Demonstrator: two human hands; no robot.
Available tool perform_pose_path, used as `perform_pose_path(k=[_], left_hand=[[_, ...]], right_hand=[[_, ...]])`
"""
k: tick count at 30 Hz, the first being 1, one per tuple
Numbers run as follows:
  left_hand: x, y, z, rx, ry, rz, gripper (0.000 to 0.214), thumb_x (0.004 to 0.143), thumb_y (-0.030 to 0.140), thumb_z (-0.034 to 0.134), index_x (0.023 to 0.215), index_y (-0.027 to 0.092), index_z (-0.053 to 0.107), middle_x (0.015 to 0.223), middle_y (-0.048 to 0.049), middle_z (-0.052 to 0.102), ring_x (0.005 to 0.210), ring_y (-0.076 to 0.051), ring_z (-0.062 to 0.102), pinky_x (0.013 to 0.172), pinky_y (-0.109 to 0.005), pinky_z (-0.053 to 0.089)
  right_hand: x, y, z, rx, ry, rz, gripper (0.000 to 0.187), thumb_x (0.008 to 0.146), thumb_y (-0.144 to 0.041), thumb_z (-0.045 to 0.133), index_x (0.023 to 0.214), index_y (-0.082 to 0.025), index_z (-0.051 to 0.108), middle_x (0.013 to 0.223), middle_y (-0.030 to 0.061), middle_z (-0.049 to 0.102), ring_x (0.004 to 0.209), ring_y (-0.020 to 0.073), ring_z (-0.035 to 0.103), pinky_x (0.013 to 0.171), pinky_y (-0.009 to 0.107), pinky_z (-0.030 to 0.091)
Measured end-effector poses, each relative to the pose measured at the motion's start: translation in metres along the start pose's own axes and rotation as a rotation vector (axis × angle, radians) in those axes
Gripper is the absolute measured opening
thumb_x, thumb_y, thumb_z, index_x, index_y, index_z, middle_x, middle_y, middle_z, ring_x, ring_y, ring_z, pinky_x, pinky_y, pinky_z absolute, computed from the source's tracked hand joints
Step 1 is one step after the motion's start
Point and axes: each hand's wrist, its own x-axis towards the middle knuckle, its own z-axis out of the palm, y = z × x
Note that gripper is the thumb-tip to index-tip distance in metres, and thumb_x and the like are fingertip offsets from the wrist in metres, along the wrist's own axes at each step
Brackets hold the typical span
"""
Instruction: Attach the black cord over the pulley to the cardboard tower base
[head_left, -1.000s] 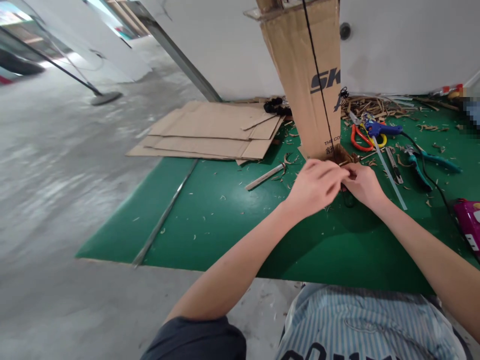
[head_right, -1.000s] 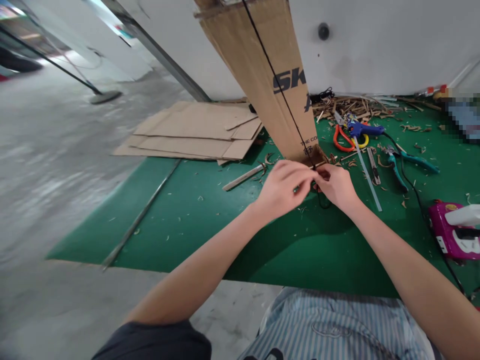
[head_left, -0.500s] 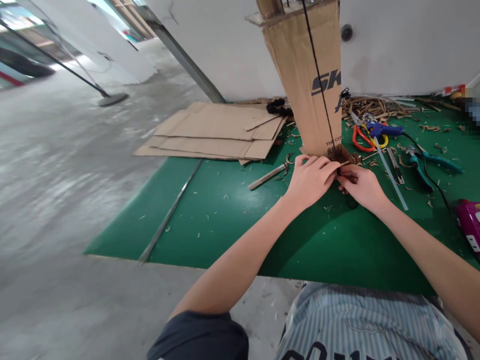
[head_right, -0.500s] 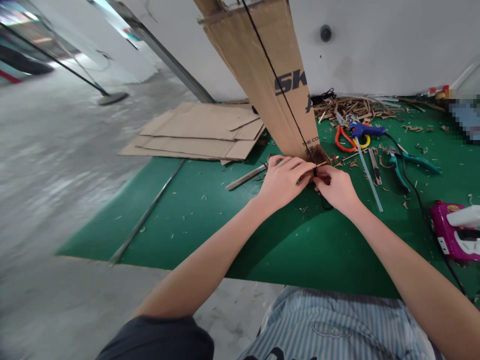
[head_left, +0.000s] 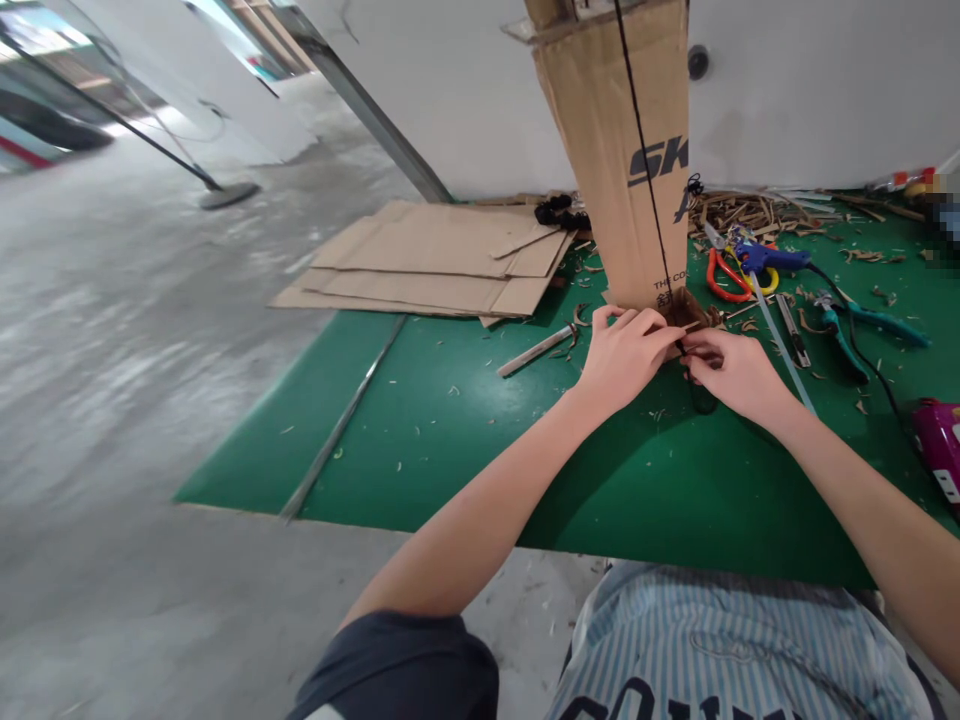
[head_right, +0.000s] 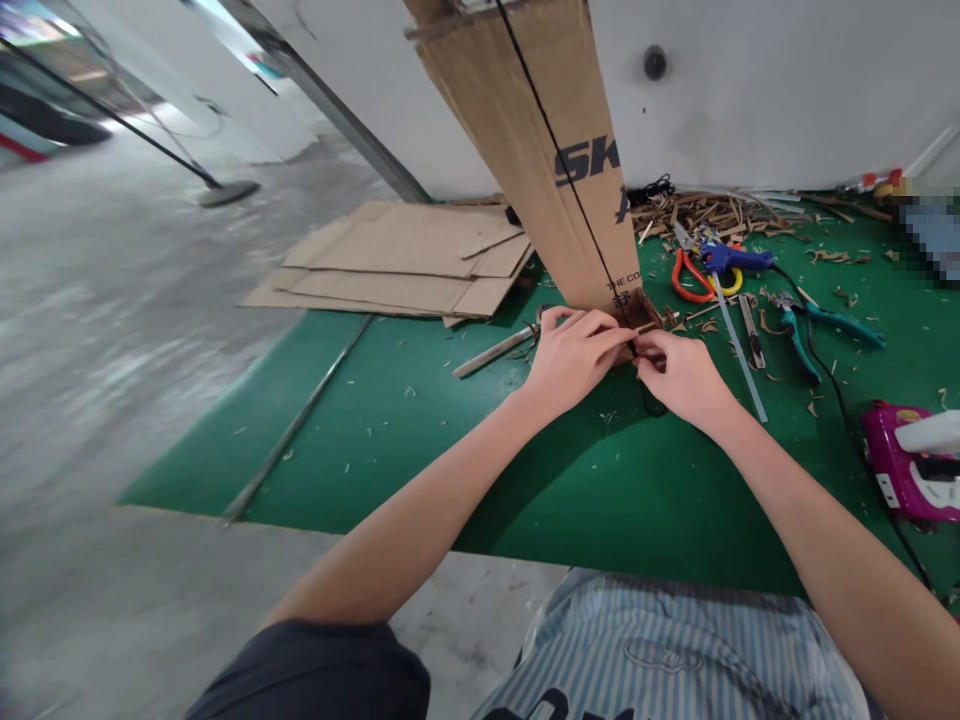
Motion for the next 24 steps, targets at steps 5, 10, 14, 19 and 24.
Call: perform_pose_path(k=[5, 10, 14, 19, 24], left_hand=[[0.001, 0.0, 0.002, 0.012, 0.018, -0.004, 0.019, 0.101, 0.024, 0.055, 0.105, 0.028, 0.073, 0.102, -0.0002, 0.073, 0.091, -0.018, 0.064, 0.094, -0.043, 0.03], [0.001, 0.0, 0.002, 0.016, 0.006, -0.009, 0.019, 0.101, 0.024, 0.055, 0.102, 0.027, 0.073, 0.102, -0.0011, 0.073, 0.091, -0.019, 0.064, 0.094, -0.044, 0.03], [0.0, 0.002, 0.001, 0.021, -0.003, -0.012, 0.022, 0.102, 0.024, 0.052, 0.106, 0.028, 0.072, 0.102, -0.0023, 0.072, 0.093, -0.02, 0.064, 0.095, -0.044, 0.031], [0.0, 0.003, 0.001, 0.009, 0.006, 0.004, 0.024, 0.103, 0.031, 0.049, 0.114, 0.03, 0.071, 0.104, -0.0032, 0.072, 0.095, -0.02, 0.063, 0.096, -0.046, 0.03], [0.001, 0.003, -0.003, -0.004, -0.038, 0.014, 0.024, 0.103, 0.031, 0.05, 0.112, 0.032, 0.073, 0.104, -0.0036, 0.071, 0.094, -0.02, 0.062, 0.097, -0.046, 0.03]], right_hand=[[0.001, -0.014, -0.02, -0.208, -0.062, -0.04, 0.019, 0.085, -0.02, 0.06, 0.1, -0.02, 0.071, 0.084, 0.0029, 0.076, 0.077, 0.0181, 0.073, 0.08, 0.034, 0.057], [0.002, -0.016, -0.033, -0.231, -0.232, 0.0, 0.022, 0.084, -0.027, 0.065, 0.105, -0.02, 0.07, 0.078, 0.002, 0.074, 0.071, 0.0172, 0.069, 0.075, 0.032, 0.053], [0.002, -0.012, -0.036, -0.137, -0.275, 0.008, 0.03, 0.084, -0.029, 0.064, 0.113, -0.021, 0.064, 0.08, 0.0015, 0.071, 0.072, 0.017, 0.067, 0.073, 0.032, 0.052], [0.001, -0.009, -0.034, -0.042, -0.301, 0.016, 0.038, 0.08, -0.027, 0.066, 0.116, -0.022, 0.059, 0.087, 0.0019, 0.069, 0.077, 0.017, 0.065, 0.072, 0.032, 0.053], [-0.003, -0.013, -0.032, 0.023, -0.467, 0.027, 0.036, 0.081, -0.025, 0.063, 0.117, -0.023, 0.056, 0.086, -0.0001, 0.065, 0.072, 0.0139, 0.061, 0.069, 0.029, 0.051]])
